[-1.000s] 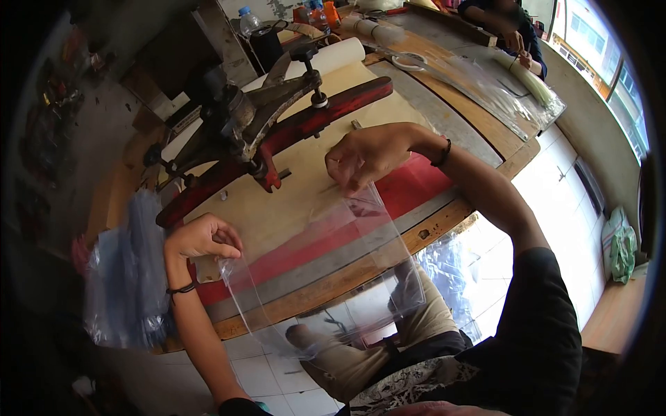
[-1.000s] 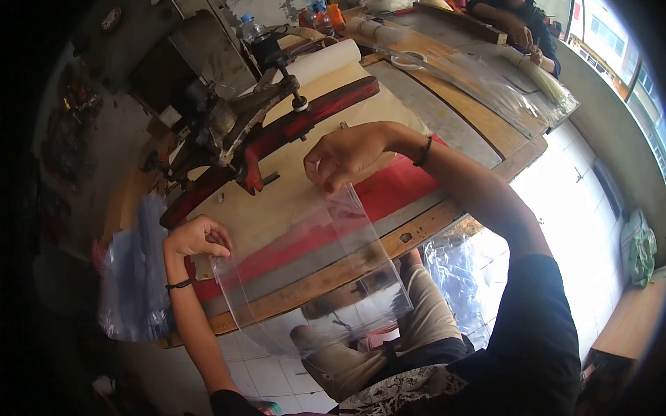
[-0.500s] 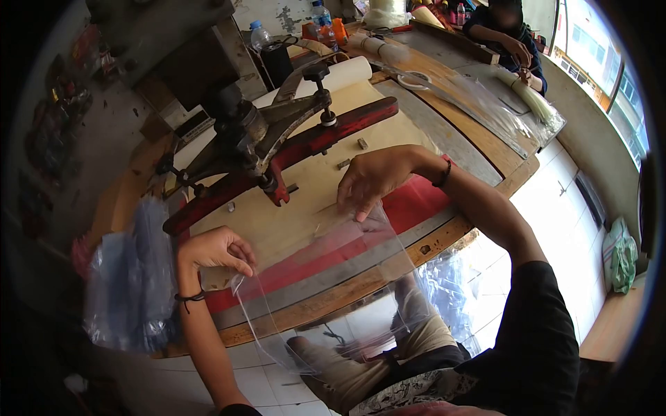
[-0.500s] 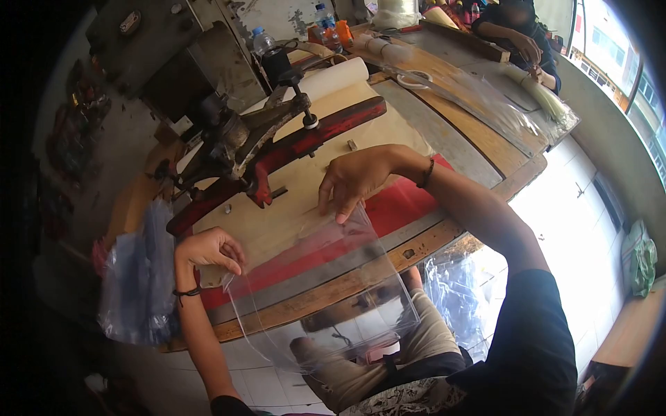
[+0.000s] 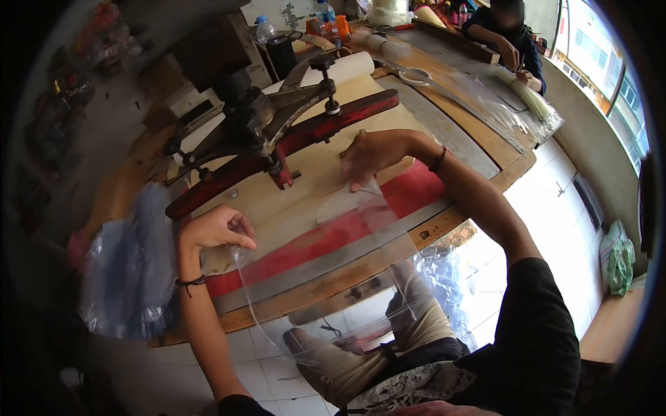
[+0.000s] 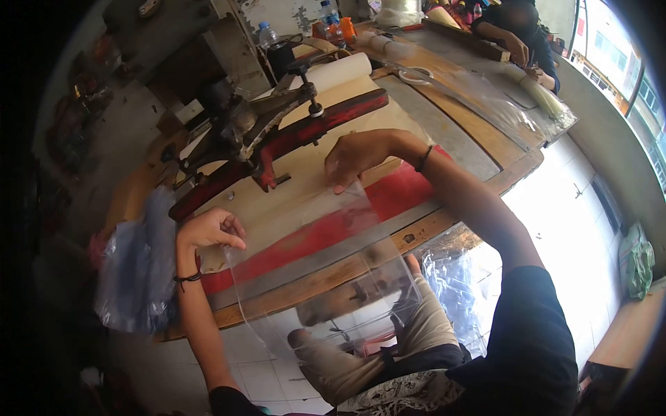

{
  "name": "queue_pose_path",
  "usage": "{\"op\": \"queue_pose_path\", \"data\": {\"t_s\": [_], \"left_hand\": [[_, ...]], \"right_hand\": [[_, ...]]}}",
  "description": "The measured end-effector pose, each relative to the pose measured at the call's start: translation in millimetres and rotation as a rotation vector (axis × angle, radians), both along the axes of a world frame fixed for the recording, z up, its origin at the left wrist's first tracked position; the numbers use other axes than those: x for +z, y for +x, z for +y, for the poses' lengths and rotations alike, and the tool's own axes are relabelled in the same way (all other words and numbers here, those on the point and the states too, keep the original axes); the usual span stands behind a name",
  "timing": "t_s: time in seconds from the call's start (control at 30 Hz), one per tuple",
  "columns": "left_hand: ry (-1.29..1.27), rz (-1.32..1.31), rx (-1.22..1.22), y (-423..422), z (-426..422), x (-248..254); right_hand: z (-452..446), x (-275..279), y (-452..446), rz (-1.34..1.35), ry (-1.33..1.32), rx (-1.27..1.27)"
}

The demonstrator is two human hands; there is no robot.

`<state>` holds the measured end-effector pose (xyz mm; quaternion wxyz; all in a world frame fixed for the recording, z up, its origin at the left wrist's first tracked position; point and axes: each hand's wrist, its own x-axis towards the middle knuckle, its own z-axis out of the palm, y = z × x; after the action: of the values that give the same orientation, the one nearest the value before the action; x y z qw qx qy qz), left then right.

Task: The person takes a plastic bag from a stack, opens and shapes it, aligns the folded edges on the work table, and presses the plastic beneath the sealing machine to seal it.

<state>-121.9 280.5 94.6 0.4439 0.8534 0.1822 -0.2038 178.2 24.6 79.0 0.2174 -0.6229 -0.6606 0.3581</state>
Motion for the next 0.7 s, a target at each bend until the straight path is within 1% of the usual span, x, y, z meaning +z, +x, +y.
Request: {"op": "queue_pose_path", "data": {"t_s": [0.13, 0.17, 0.27, 0.3, 0.33, 0.4, 0.43, 0.5, 0.6, 0.7], "left_hand": [[0.019, 0.011, -0.088, -1, 0, 1], [0.022, 0.014, -0.093, 0, -1, 2], [0.039, 0.009, -0.145, 2, -4, 3], [0.02, 0.015, -0.159, 2, -3, 1], [0.001, 0.023, -0.171, 1, -3, -1], [0.051, -0.02, -0.203, 2, -6, -3], [0.083, -0.045, -0.221, 2, -7, -2], [0.045, -0.002, -0.218, 1, -9, -1], [0.027, 0.022, -0.243, 2, -11, 1], [0.003, 0.019, -0.249, 3, -15, 3]], "right_hand": [[2, 0, 0, 0.029, -0.029, 0.017], [-1, 1, -3, 0.051, -0.026, -0.023], [-2, 8, -7, -0.007, -0.01, -0.003], [1, 1, -3, -0.015, 0.071, 0.054], [2, 4, -2, -0.088, 0.061, 0.064], [4, 3, -2, -0.189, 0.095, 0.066], [4, 2, -3, -0.092, 0.059, 0.047], [1, 2, -7, 0.09, -0.022, -0.008], [1, 11, -18, 0.022, -0.048, -0.005], [3, 4, -15, 0.058, -0.018, 0.031]]}}
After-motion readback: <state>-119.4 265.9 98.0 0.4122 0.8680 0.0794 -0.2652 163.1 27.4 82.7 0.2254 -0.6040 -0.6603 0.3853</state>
